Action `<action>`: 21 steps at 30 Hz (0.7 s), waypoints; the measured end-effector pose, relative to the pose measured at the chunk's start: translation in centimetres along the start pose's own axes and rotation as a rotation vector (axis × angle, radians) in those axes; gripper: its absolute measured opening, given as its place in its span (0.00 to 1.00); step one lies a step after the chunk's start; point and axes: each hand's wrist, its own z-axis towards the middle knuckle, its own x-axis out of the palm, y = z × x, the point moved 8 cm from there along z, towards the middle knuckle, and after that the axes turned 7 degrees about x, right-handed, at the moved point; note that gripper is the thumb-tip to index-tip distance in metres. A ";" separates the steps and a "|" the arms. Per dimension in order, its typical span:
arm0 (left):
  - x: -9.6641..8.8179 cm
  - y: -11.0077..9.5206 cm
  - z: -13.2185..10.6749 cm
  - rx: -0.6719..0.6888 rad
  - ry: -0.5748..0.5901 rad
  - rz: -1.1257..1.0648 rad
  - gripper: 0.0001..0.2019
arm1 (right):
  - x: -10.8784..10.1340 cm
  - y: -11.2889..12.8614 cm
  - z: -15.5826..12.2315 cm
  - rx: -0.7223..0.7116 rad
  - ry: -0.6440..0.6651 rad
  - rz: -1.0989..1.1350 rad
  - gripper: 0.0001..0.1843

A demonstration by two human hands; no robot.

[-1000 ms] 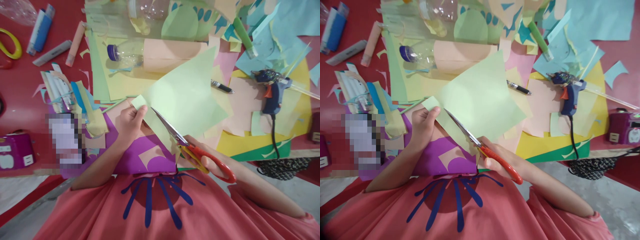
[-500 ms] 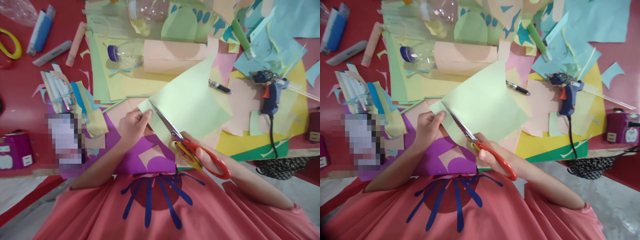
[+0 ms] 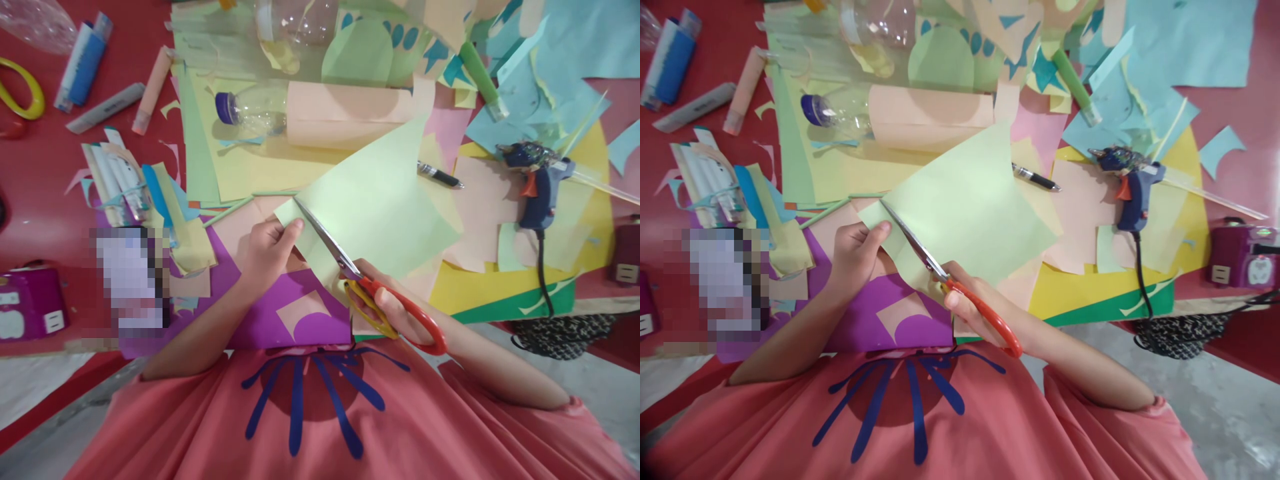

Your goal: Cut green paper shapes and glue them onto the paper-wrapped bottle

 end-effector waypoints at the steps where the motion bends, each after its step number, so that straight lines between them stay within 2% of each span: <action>1: 0.0 0.0 0.0 0.003 0.002 0.002 0.24 | 0.0 0.0 0.1 -0.008 -0.002 -0.001 0.36; 10: 0.0 0.1 0.0 -0.023 0.011 0.014 0.24 | -0.2 -1.0 0.5 -0.042 -0.054 0.009 0.34; 21: 0.1 -0.1 0.2 0.024 0.017 -0.022 0.24 | -0.4 -1.7 0.8 -0.006 -0.069 -0.008 0.36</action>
